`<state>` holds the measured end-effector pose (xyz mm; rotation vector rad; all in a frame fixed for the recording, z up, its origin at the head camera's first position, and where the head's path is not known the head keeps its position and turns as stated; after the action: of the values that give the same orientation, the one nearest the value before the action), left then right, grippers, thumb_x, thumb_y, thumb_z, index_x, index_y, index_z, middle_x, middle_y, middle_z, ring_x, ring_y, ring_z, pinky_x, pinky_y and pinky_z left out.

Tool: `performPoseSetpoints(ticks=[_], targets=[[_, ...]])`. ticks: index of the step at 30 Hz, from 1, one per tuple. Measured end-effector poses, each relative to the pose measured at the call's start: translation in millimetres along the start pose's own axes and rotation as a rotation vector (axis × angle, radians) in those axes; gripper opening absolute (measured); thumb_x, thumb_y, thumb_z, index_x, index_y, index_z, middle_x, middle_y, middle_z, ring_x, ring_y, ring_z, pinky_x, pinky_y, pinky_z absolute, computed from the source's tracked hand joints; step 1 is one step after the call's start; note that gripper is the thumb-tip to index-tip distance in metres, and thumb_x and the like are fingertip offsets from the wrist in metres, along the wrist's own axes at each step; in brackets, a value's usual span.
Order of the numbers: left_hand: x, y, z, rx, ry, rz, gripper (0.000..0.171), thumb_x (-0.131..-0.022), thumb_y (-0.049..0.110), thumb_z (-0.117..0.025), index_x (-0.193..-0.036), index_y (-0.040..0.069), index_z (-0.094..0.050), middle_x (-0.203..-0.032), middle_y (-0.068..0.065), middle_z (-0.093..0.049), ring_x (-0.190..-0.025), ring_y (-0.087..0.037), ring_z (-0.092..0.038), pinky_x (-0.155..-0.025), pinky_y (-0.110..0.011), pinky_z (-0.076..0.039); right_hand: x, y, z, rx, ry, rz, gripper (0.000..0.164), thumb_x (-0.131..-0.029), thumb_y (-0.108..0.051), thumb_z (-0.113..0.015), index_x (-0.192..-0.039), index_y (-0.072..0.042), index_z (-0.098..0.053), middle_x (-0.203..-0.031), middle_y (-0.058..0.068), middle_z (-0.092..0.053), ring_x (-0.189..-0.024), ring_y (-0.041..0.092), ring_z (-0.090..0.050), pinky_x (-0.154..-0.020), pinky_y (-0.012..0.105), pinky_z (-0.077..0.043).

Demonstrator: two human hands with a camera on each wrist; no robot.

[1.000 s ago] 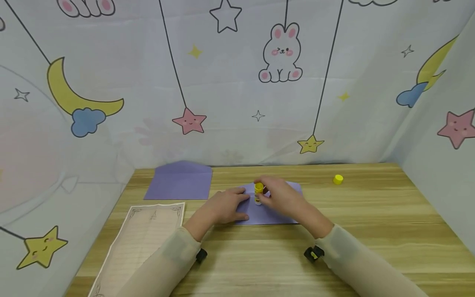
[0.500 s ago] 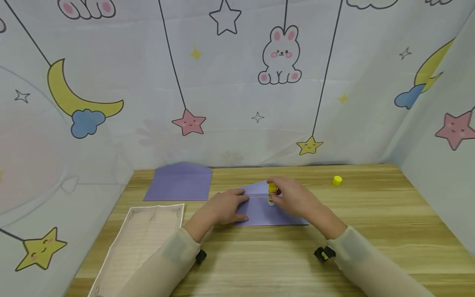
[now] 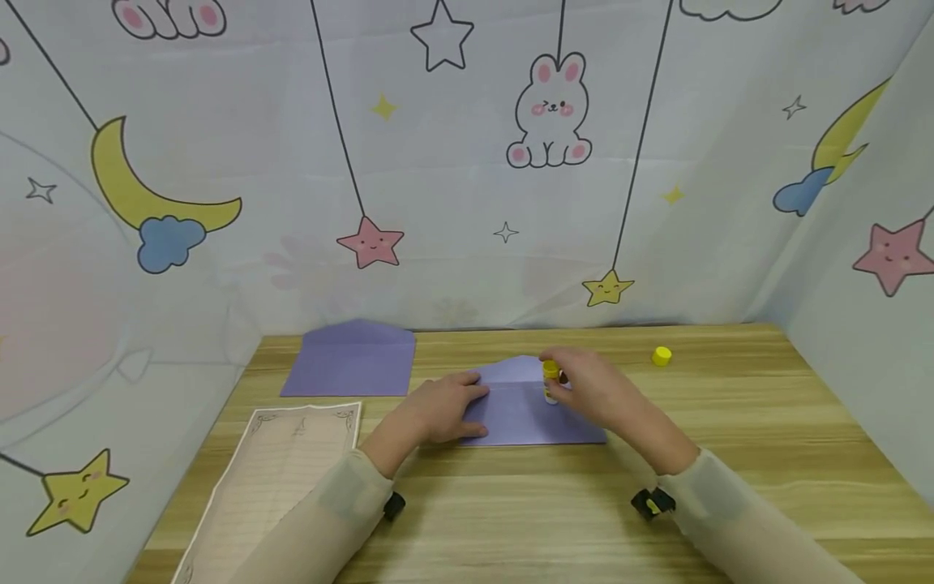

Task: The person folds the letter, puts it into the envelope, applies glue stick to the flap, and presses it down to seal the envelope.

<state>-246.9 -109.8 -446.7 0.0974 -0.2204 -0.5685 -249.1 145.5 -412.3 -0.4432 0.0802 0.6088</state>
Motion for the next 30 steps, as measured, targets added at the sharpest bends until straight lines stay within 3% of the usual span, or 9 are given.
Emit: performPoseSetpoints(ticks=[8, 19, 30], targets=[[-0.2, 0.7, -0.7, -0.008, 0.0, 0.001, 0.071, -0.097, 0.055, -0.075, -0.154, 0.016, -0.058, -0.165, -0.009, -0.044, -0.146, -0.031, -0.049, -0.111, -0.056, -0.048, -13.3, -16.7, -12.6, 0.004, -0.003, 0.043, 0.04, -0.097, -0.01, -0.077, -0.135, 0.001, -0.066, -0.122, 0.012, -0.073, -0.096, 0.023, -0.073, -0.082, 0.04, -0.061], [-0.6, -0.3, -1.6, -0.014, -0.014, 0.019, 0.072, -0.097, 0.056, -0.073, -0.156, 0.018, -0.056, -0.167, -0.007, -0.041, -0.148, -0.031, -0.047, -0.111, -0.06, -0.046, -32.0, -37.8, -28.8, -0.088, -0.034, 0.073, 0.04, -0.1, -0.011, -0.074, -0.137, 0.0, -0.064, -0.119, 0.009, -0.073, -0.1, 0.02, -0.073, -0.084, 0.037, -0.06], [-3.0, 0.5, -2.3, -0.008, -0.019, 0.024, 0.072, -0.097, 0.055, -0.074, -0.155, 0.017, -0.057, -0.167, -0.008, -0.042, -0.149, -0.03, -0.046, -0.114, -0.054, -0.045, -16.4, -21.4, -14.2, -0.016, -0.043, -0.005, 0.043, -0.099, -0.011, -0.075, -0.139, -0.001, -0.064, -0.12, 0.009, -0.073, -0.097, 0.019, -0.071, -0.084, 0.039, -0.061]])
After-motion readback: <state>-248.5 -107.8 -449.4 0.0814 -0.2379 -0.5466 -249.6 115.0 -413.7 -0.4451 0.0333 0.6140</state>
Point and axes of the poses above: each hand's wrist, its own x-axis away from the middle knuckle, its own z-axis out of the back of the hand, y = z × x, the point moved 2 cm from there along -x, towards the middle knuckle
